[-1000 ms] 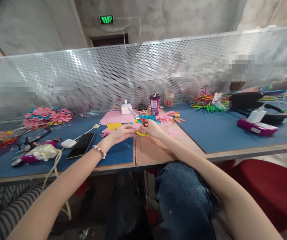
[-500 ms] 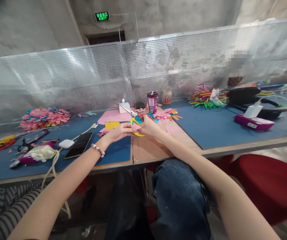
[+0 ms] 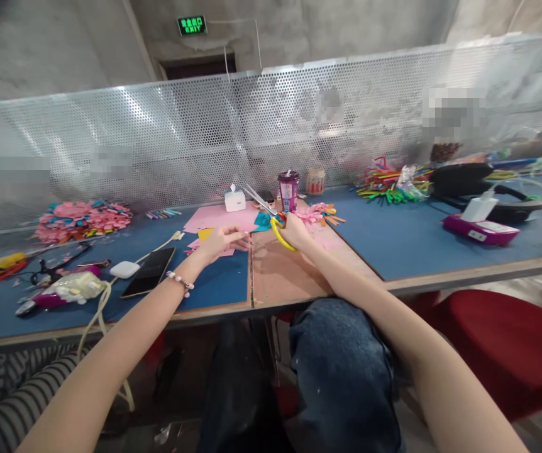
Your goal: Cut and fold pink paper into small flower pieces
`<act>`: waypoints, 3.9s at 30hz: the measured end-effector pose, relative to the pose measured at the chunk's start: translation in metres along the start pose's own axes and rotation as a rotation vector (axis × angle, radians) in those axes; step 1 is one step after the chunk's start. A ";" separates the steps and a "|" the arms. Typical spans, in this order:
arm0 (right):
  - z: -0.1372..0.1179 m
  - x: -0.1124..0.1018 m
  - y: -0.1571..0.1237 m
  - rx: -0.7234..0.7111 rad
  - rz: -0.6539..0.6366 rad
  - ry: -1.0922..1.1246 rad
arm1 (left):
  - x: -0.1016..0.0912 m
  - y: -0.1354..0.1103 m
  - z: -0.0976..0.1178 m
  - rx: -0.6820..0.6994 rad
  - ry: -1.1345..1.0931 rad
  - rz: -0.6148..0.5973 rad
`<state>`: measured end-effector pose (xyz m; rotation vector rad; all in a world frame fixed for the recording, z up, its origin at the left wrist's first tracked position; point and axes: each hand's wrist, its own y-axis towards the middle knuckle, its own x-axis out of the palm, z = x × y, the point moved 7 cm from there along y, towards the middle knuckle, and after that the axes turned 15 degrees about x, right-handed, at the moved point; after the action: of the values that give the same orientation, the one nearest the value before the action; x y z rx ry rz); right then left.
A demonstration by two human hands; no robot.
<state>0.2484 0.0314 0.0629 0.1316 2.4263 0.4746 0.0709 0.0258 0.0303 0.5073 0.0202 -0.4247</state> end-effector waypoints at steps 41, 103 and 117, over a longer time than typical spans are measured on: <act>0.016 0.014 0.004 -0.053 -0.395 -0.124 | -0.043 0.010 0.022 0.237 -0.114 0.379; -0.004 0.034 -0.019 -0.101 -0.256 0.269 | 0.006 0.002 0.000 0.108 0.349 0.004; -0.015 0.024 -0.034 0.025 -0.191 0.224 | 0.001 -0.003 -0.002 0.015 0.454 0.009</act>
<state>0.2213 0.0009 0.0469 -0.1498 2.6317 0.3894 0.0707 0.0243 0.0274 0.6096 0.4522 -0.2937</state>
